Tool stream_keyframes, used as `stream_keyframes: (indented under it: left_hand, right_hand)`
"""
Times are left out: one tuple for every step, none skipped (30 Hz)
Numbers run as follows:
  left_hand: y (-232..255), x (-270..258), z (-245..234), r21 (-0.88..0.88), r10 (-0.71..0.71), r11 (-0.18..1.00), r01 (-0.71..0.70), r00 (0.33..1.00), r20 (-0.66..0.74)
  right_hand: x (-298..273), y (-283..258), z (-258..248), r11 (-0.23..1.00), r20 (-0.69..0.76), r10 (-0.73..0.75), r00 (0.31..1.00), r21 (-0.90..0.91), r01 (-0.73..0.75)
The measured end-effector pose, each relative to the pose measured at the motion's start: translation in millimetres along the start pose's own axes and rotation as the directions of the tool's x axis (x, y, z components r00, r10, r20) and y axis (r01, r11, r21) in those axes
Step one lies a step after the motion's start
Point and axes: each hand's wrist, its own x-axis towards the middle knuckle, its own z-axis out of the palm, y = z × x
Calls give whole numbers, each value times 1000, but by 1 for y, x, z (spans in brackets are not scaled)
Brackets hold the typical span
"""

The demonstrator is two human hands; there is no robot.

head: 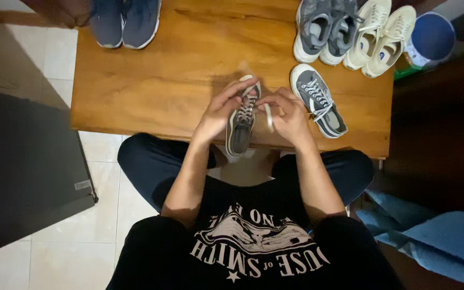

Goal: The person sits at a wooden table and re-laces a pair of grey canvas shoes, threading the laces through the eyelets and tying them. They then move to a pair of blue sneakers, re-lace them, and tie the laces. Finally, they arrange several pairs of shoes on the table.

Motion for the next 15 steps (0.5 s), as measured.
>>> stream_keyframes:
  left_hand:
    - [2,2,3,88,32,996,-30,999,-23]
    - [3,5,7,175,67,983,-59,997,-43]
    - [6,8,10,263,105,961,-85,993,-62]
    - [8,11,14,282,107,957,-74,989,-105]
    - [10,11,18,299,107,953,-59,983,-147]
    - [13,12,22,314,107,948,-44,976,-188]
    - [16,11,26,321,107,946,-46,979,-175]
    - [19,11,28,329,107,943,-48,981,-162]
    - [23,10,30,336,107,940,-50,983,-151]
    - [27,11,32,308,69,951,-17,985,-160]
    - [31,11,33,279,27,960,22,985,-168]
    - [34,11,34,249,-16,967,60,985,-175]
    - [36,10,35,267,10,963,37,985,-173]
    - [37,8,35,285,36,958,14,985,-170]
    - [38,5,36,300,59,954,-5,984,-170]
  right_hand:
    - [2,-1,-3,999,2,-24,1000,-30,24]
    - [3,-3,-6,997,5,-47,999,-61,47]
    - [6,-5,-9,993,9,-73,997,-90,73]
    - [9,-8,-10,989,-2,-123,992,-82,123]
    - [10,-11,-9,983,-14,-170,985,-76,169]
    - [11,-14,-8,974,-25,-217,976,-70,215]
    - [11,-17,-7,984,-19,-178,984,5,178]
    - [11,-19,-7,987,-9,-139,990,80,139]
    - [13,-20,-7,983,6,-102,995,155,100]
    - [17,-20,-8,980,25,-98,995,177,92]
    - [19,-20,-7,976,45,-91,995,200,81]
    - [21,-18,-6,972,65,-85,994,224,68]
    - [21,-17,-4,966,70,-50,996,258,31]
    - [20,-15,-1,957,77,-16,997,291,-7]
    - [18,-13,2,945,88,21,996,325,-49]
